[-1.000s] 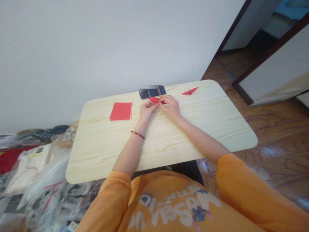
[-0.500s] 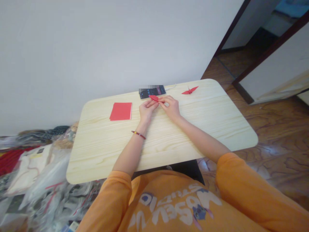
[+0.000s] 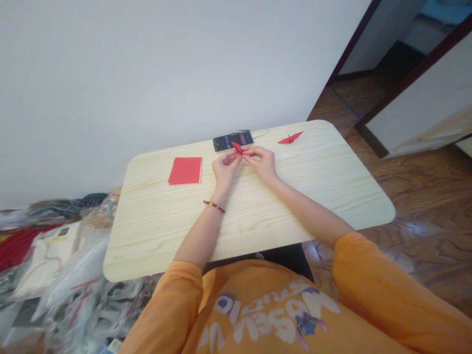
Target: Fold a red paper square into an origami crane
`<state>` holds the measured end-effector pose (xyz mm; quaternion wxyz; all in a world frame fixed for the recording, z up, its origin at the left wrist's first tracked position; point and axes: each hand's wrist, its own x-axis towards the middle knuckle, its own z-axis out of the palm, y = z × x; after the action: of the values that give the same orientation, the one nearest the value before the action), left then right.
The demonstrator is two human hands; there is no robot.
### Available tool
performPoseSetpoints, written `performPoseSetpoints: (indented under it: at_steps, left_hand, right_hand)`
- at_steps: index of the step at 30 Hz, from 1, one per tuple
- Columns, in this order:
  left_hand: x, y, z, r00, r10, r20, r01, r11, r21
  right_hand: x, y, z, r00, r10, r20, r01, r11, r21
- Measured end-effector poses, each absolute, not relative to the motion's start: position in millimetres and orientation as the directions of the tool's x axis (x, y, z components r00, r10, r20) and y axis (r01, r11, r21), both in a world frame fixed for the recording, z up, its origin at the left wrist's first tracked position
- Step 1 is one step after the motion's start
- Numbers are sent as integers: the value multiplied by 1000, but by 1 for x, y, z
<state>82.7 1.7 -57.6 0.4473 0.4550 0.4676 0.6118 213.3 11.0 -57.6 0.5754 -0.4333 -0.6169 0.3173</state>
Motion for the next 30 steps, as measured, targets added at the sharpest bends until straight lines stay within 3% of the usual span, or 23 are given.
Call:
performPoseSetpoints:
  at_steps: [5, 12, 30]
  left_hand:
    - [83, 2, -58, -196, 967, 164, -82, -183, 980]
    - [85, 0, -56, -210, 962, 177, -45, -191, 981]
    - [88, -8, -54, -223, 924, 310, 85, -299, 951]
  right_hand:
    - [213, 14, -62, 35, 941, 337, 70, 334, -940]
    - [212, 14, -61, 36, 950, 311, 19, 310, -950]
    - [210, 10, -57, -1, 952, 305, 76, 304, -950]
